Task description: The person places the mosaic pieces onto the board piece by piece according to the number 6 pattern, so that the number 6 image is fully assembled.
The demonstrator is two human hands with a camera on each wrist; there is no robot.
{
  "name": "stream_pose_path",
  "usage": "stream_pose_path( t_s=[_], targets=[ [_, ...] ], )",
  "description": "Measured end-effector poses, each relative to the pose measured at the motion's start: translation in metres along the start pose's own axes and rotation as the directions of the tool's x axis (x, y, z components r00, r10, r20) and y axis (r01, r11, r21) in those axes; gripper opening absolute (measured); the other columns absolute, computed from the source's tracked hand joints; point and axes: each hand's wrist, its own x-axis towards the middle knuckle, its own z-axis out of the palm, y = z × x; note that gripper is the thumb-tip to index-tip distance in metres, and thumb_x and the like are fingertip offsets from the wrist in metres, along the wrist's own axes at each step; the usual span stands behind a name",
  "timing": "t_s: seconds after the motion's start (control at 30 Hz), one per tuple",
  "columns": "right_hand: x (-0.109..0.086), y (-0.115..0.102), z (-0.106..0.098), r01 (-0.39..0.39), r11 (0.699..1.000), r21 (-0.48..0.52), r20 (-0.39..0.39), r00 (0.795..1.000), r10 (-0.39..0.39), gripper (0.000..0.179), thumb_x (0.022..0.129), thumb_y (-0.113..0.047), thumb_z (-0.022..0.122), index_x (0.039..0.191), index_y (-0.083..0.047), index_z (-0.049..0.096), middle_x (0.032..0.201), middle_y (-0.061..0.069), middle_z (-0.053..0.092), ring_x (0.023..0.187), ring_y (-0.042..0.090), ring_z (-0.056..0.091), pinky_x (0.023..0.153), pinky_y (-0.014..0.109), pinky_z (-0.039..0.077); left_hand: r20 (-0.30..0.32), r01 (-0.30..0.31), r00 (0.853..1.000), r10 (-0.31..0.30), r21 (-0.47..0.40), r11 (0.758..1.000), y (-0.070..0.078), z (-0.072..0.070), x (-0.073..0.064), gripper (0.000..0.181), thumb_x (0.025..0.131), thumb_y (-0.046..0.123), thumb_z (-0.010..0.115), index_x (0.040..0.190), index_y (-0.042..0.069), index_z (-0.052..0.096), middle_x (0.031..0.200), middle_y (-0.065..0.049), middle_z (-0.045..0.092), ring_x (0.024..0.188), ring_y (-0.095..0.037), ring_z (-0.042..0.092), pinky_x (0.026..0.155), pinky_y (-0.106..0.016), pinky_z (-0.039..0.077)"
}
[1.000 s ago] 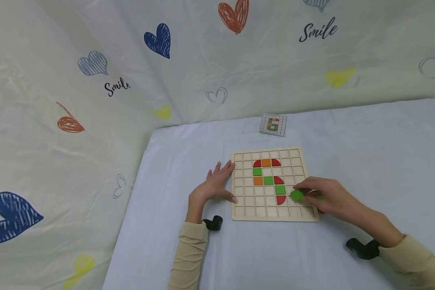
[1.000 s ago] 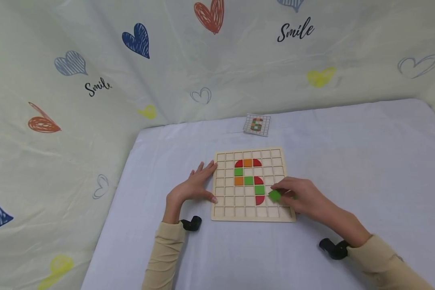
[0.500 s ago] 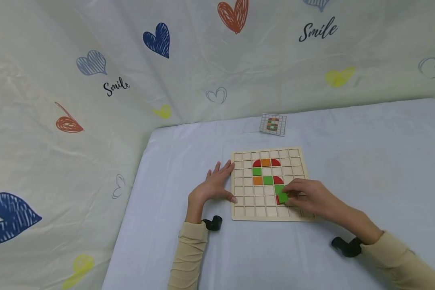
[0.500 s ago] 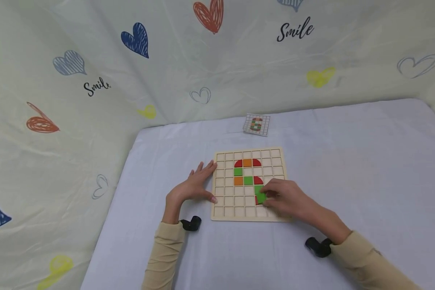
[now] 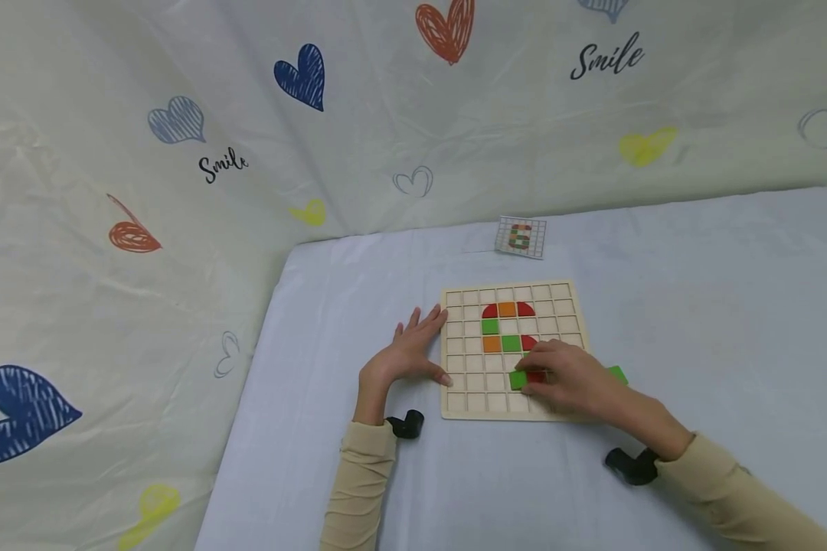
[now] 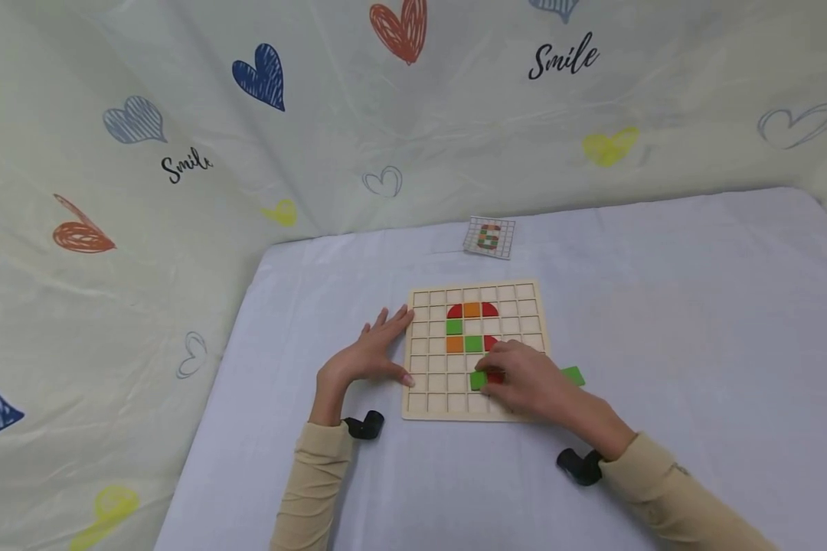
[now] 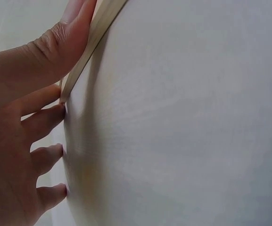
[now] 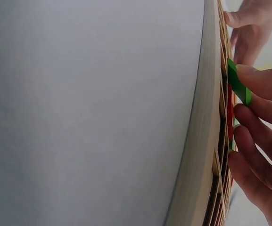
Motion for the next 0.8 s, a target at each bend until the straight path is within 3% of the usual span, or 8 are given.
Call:
stream_pose_path(
  t_s=[0.33, 0.8],
  targets=[
    [0.001, -0.007, 0.005, -0.031, 0.998, -0.062, -0.002, 1.0, 0.031, 0.024, 0.079, -0.013, 0.089, 0.102, -0.013, 0.079, 0.097, -0.003, 0.068, 0.092, 0.018, 0.059, 0.077, 0.036, 0.057, 0.0, 0.005, 1.0, -0.005, -0.004, 1.0, 0.002, 0.0, -0.001, 0.122, 0.074, 0.028, 0.094, 0.167, 0.021, 0.015, 0.174, 0.006, 0.004, 0.161, -0.024, -0.01, 0.13, -0.052, -0.006],
    [-0.013, 0.005, -0.008, 0.009, 0.995, -0.096, -0.074, 0.997, -0.016, 0.029, 0.076, -0.005, 0.089, 0.102, -0.012, 0.079, 0.1, 0.0, 0.07, 0.095, 0.021, 0.063, 0.079, 0.038, 0.06, -0.002, -0.002, 1.0, 0.002, -0.002, 1.0, 0.0, 0.0, 0.0, 0.122, 0.074, 0.029, 0.094, 0.167, 0.02, 0.015, 0.174, 0.005, 0.004, 0.161, -0.024, -0.011, 0.13, -0.051, -0.006]
  ],
)
